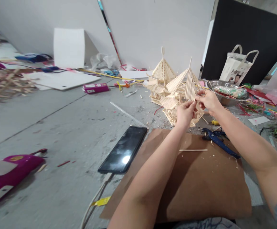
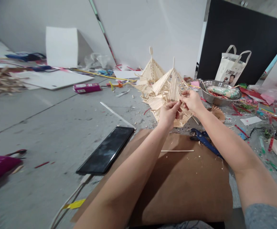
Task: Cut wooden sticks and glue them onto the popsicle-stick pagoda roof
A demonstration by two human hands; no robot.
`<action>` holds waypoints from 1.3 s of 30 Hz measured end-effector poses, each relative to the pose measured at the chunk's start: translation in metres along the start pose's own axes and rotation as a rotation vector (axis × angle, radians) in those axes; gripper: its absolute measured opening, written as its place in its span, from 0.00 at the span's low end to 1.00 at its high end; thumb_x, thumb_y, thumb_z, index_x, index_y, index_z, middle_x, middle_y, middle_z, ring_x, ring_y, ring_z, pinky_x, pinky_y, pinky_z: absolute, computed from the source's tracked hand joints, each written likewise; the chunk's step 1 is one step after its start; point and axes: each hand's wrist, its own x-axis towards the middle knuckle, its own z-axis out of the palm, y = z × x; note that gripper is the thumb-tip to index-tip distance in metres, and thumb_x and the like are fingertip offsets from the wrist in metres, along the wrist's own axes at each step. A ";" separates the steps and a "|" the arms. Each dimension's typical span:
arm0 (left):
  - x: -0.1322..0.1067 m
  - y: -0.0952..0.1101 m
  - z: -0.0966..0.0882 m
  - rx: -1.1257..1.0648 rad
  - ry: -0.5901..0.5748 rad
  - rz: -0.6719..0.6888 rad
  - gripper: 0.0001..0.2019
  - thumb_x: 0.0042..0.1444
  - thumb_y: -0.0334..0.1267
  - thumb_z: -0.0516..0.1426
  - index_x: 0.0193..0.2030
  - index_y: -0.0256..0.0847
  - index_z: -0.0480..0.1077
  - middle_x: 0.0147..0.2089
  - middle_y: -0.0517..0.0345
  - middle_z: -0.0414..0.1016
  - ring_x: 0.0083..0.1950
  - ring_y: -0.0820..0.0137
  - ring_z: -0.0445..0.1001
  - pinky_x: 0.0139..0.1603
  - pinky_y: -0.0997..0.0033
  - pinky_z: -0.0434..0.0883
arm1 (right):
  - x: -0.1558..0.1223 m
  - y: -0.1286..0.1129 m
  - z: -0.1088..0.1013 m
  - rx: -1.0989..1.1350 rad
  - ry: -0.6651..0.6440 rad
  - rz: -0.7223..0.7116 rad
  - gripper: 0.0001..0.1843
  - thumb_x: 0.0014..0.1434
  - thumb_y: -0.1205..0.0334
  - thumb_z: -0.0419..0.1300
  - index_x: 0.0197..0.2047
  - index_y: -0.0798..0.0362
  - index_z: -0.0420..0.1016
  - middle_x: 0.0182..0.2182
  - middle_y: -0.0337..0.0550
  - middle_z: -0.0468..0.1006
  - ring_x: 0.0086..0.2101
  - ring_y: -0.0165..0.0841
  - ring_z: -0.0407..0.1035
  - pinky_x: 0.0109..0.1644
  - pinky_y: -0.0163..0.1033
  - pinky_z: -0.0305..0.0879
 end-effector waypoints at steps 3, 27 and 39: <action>0.000 -0.001 0.001 -0.005 -0.003 -0.002 0.11 0.48 0.41 0.58 0.23 0.34 0.67 0.16 0.67 0.61 0.12 0.84 0.55 0.13 0.80 0.51 | -0.001 0.000 -0.002 -0.011 -0.003 0.002 0.10 0.52 0.76 0.55 0.30 0.54 0.58 0.13 0.26 0.62 0.10 0.20 0.55 0.13 0.26 0.50; 0.001 -0.007 0.000 -0.005 -0.004 0.046 0.11 0.49 0.41 0.56 0.24 0.35 0.66 0.16 0.67 0.61 0.12 0.84 0.54 0.13 0.80 0.52 | -0.011 0.004 -0.028 -0.128 0.088 -0.110 0.05 0.51 0.70 0.55 0.31 0.54 0.61 0.26 0.38 0.71 0.14 0.20 0.58 0.16 0.30 0.51; -0.034 -0.003 0.017 0.526 -0.399 0.432 0.09 0.54 0.38 0.53 0.28 0.36 0.70 0.18 0.64 0.64 0.21 0.80 0.59 0.23 0.79 0.57 | -0.074 0.050 -0.072 -0.088 0.021 -0.213 0.18 0.50 0.50 0.58 0.40 0.52 0.64 0.26 0.36 0.71 0.16 0.22 0.60 0.19 0.31 0.56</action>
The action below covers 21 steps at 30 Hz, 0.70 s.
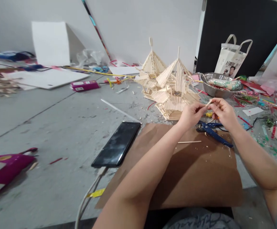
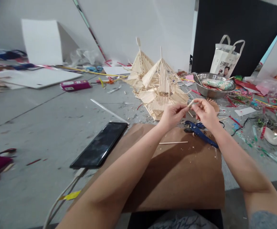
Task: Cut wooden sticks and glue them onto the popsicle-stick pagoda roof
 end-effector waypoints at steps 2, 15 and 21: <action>-0.004 0.003 0.003 0.113 -0.094 0.012 0.10 0.54 0.37 0.52 0.26 0.35 0.70 0.19 0.62 0.65 0.22 0.79 0.60 0.24 0.78 0.58 | -0.008 0.009 -0.002 -0.023 -0.023 -0.009 0.20 0.50 0.47 0.57 0.41 0.53 0.65 0.25 0.35 0.70 0.16 0.22 0.59 0.19 0.31 0.56; -0.074 -0.035 -0.028 0.736 -0.441 -0.226 0.12 0.56 0.38 0.48 0.32 0.40 0.72 0.36 0.53 0.75 0.36 0.68 0.71 0.34 0.72 0.63 | -0.034 0.040 -0.004 -1.270 -0.617 0.064 0.17 0.58 0.59 0.48 0.41 0.46 0.77 0.42 0.46 0.77 0.42 0.41 0.71 0.38 0.40 0.62; -0.081 -0.040 -0.028 0.748 -0.494 -0.198 0.14 0.58 0.38 0.46 0.32 0.39 0.72 0.37 0.52 0.74 0.39 0.67 0.72 0.38 0.71 0.66 | -0.034 0.053 -0.002 -1.418 -0.453 0.023 0.18 0.59 0.61 0.46 0.47 0.46 0.73 0.42 0.48 0.76 0.39 0.40 0.72 0.34 0.39 0.63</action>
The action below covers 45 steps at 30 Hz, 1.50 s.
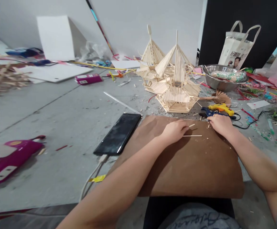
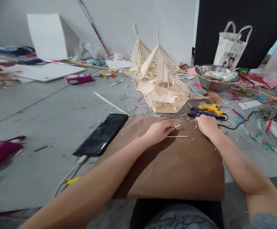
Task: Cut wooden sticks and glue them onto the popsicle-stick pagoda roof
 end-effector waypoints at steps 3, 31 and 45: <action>0.001 -0.002 0.000 -0.006 0.001 -0.004 0.14 0.58 0.39 0.47 0.33 0.40 0.72 0.38 0.53 0.74 0.39 0.67 0.72 0.38 0.71 0.66 | 0.003 0.000 0.007 0.002 0.049 0.043 0.19 0.61 0.62 0.44 0.47 0.47 0.73 0.42 0.47 0.76 0.38 0.39 0.72 0.33 0.38 0.63; 0.010 -0.013 0.007 -0.239 0.074 -0.165 0.12 0.52 0.40 0.52 0.26 0.39 0.74 0.24 0.58 0.73 0.25 0.73 0.67 0.26 0.76 0.56 | 0.057 -0.029 -0.008 0.198 0.090 -0.181 0.13 0.56 0.64 0.49 0.36 0.56 0.74 0.37 0.52 0.77 0.37 0.39 0.72 0.37 0.40 0.63; 0.009 -0.003 0.007 -0.120 0.110 -0.208 0.12 0.54 0.38 0.50 0.34 0.40 0.74 0.33 0.52 0.77 0.33 0.67 0.72 0.33 0.72 0.64 | 0.028 -0.027 -0.001 1.761 -0.199 0.054 0.08 0.44 0.63 0.57 0.28 0.52 0.60 0.18 0.35 0.75 0.09 0.22 0.57 0.11 0.28 0.46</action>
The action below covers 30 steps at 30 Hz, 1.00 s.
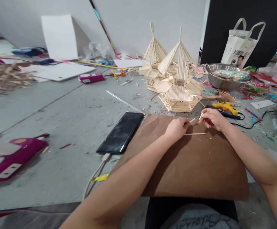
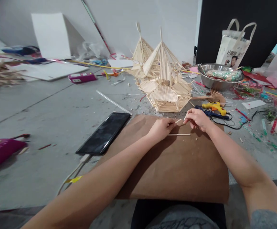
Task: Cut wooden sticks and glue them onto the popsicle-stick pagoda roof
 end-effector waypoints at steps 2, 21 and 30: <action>0.001 0.002 0.002 0.015 0.033 -0.040 0.13 0.54 0.36 0.49 0.41 0.39 0.73 0.37 0.50 0.77 0.37 0.65 0.73 0.37 0.69 0.66 | -0.001 0.002 0.003 -0.018 0.012 -0.008 0.09 0.44 0.62 0.58 0.28 0.53 0.61 0.19 0.35 0.76 0.10 0.22 0.58 0.11 0.28 0.47; -0.009 0.008 0.000 -0.450 0.463 0.399 0.09 0.53 0.40 0.55 0.32 0.39 0.74 0.33 0.54 0.74 0.34 0.74 0.72 0.36 0.75 0.68 | -0.011 0.009 0.027 0.201 -0.169 0.092 0.08 0.46 0.59 0.58 0.29 0.54 0.65 0.21 0.33 0.68 0.14 0.20 0.56 0.14 0.29 0.45; 0.002 0.020 -0.020 -0.332 0.327 0.103 0.08 0.51 0.37 0.52 0.23 0.37 0.65 0.20 0.63 0.67 0.22 0.78 0.61 0.25 0.77 0.58 | -0.013 -0.020 0.032 -0.327 0.164 -0.433 0.13 0.47 0.55 0.60 0.34 0.53 0.68 0.27 0.35 0.69 0.21 0.21 0.59 0.24 0.31 0.56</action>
